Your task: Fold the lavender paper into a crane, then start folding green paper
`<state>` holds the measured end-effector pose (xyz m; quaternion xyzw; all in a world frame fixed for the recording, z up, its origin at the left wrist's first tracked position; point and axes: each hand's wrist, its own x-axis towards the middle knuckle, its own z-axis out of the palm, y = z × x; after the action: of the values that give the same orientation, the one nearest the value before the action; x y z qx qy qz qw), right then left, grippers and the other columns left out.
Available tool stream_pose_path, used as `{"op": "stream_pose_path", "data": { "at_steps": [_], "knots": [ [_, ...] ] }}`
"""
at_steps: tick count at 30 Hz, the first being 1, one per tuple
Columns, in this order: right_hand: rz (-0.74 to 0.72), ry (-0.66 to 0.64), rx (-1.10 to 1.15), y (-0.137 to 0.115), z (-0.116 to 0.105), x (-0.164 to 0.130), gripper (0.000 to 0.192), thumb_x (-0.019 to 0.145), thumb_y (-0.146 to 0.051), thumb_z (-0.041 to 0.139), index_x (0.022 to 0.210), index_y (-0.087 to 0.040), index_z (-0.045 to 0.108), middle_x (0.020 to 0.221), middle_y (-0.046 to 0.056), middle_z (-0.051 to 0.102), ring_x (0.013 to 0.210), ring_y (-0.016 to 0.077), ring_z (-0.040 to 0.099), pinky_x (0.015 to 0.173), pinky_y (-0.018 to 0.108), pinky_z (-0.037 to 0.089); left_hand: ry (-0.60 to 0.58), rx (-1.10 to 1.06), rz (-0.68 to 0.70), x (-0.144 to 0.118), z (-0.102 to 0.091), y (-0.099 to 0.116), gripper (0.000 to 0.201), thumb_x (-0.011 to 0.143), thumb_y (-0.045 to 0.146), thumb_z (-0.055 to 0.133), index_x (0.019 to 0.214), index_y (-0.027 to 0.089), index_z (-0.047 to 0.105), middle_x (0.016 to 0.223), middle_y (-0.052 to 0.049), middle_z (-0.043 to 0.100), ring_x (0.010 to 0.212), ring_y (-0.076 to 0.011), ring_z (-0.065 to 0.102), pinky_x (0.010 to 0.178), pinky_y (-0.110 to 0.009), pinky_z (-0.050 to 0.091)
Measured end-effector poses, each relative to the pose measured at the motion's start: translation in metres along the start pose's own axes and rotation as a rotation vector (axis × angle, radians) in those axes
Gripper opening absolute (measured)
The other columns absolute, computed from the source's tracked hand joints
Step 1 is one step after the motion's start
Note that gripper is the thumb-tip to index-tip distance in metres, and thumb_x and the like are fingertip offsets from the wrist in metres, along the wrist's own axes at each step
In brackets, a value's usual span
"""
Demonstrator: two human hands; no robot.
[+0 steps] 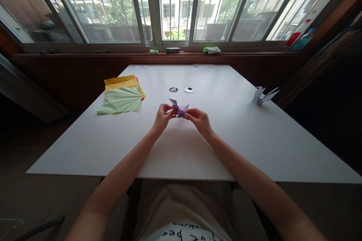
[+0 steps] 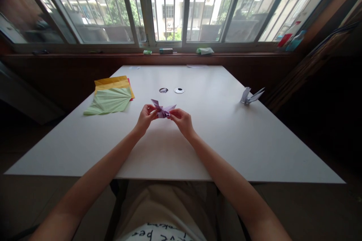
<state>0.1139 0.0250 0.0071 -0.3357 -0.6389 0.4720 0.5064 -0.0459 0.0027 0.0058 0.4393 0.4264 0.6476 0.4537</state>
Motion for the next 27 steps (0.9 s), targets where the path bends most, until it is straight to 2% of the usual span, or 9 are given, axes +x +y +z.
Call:
{"op": "stream_pose_path", "data": {
  "at_steps": [6, 13, 19, 21, 24, 27],
  "knots": [
    [-0.026, -0.036, -0.047, -0.002, 0.000, -0.001, 0.025, 0.073, -0.039, 0.058, 0.079, -0.016, 0.064, 0.073, 0.004, 0.067, 0.067, 0.0156, 0.064, 0.067, 0.033, 0.053, -0.010, 0.046, 0.010, 0.000, -0.001, 0.000, 0.041, 0.062, 0.043, 0.069, 0.079, 0.017, 0.043, 0.085, -0.002, 0.059, 0.075, -0.0140, 0.061, 0.065, -0.028, 0.051],
    [-0.085, -0.014, -0.198, -0.001, 0.002, -0.004, 0.020, 0.069, -0.034, 0.063, 0.078, -0.017, 0.065, 0.077, 0.004, 0.068, 0.073, 0.0169, 0.064, 0.070, 0.031, 0.050, -0.022, 0.118, 0.036, -0.001, -0.001, -0.001, 0.036, 0.065, 0.042, 0.067, 0.077, 0.016, 0.044, 0.088, -0.003, 0.061, 0.073, -0.0134, 0.062, 0.058, -0.023, 0.047],
    [-0.126, 0.058, -0.300, -0.002, 0.003, -0.005, 0.009, 0.069, -0.023, 0.058, 0.071, -0.017, 0.064, 0.063, 0.001, 0.066, 0.061, 0.0153, 0.063, 0.062, 0.028, 0.049, -0.022, 0.184, 0.073, -0.003, 0.000, -0.005, 0.034, 0.071, 0.046, 0.061, 0.075, 0.016, 0.045, 0.094, -0.007, 0.061, 0.071, -0.0153, 0.063, 0.057, -0.026, 0.049],
    [-0.139, 0.105, -0.320, -0.001, 0.002, -0.005, 0.009, 0.070, -0.021, 0.056, 0.072, -0.016, 0.064, 0.062, 0.001, 0.066, 0.060, 0.0150, 0.063, 0.061, 0.028, 0.049, -0.009, 0.208, 0.108, -0.007, 0.003, -0.003, 0.032, 0.075, 0.047, 0.055, 0.076, 0.016, 0.047, 0.102, -0.009, 0.059, 0.077, -0.0162, 0.063, 0.063, -0.028, 0.050],
    [-0.164, 0.221, -0.352, -0.001, -0.001, -0.003, 0.010, 0.072, -0.023, 0.055, 0.073, -0.016, 0.063, 0.065, 0.002, 0.066, 0.062, 0.0162, 0.064, 0.062, 0.029, 0.050, 0.008, 0.245, 0.194, -0.017, 0.010, 0.004, 0.026, 0.078, 0.043, 0.054, 0.075, 0.017, 0.051, 0.120, -0.009, 0.051, 0.098, -0.0187, 0.057, 0.079, -0.031, 0.047],
    [-0.204, 0.314, -0.389, -0.004, -0.003, -0.004, 0.012, 0.073, -0.026, 0.055, 0.072, -0.017, 0.062, 0.068, 0.003, 0.067, 0.064, 0.0167, 0.063, 0.065, 0.031, 0.051, -0.074, 0.341, 0.314, -0.027, 0.018, 0.010, 0.016, 0.078, 0.035, 0.056, 0.078, 0.019, 0.060, 0.128, -0.007, 0.046, 0.113, -0.0216, 0.048, 0.090, -0.033, 0.042]
  ]
}}
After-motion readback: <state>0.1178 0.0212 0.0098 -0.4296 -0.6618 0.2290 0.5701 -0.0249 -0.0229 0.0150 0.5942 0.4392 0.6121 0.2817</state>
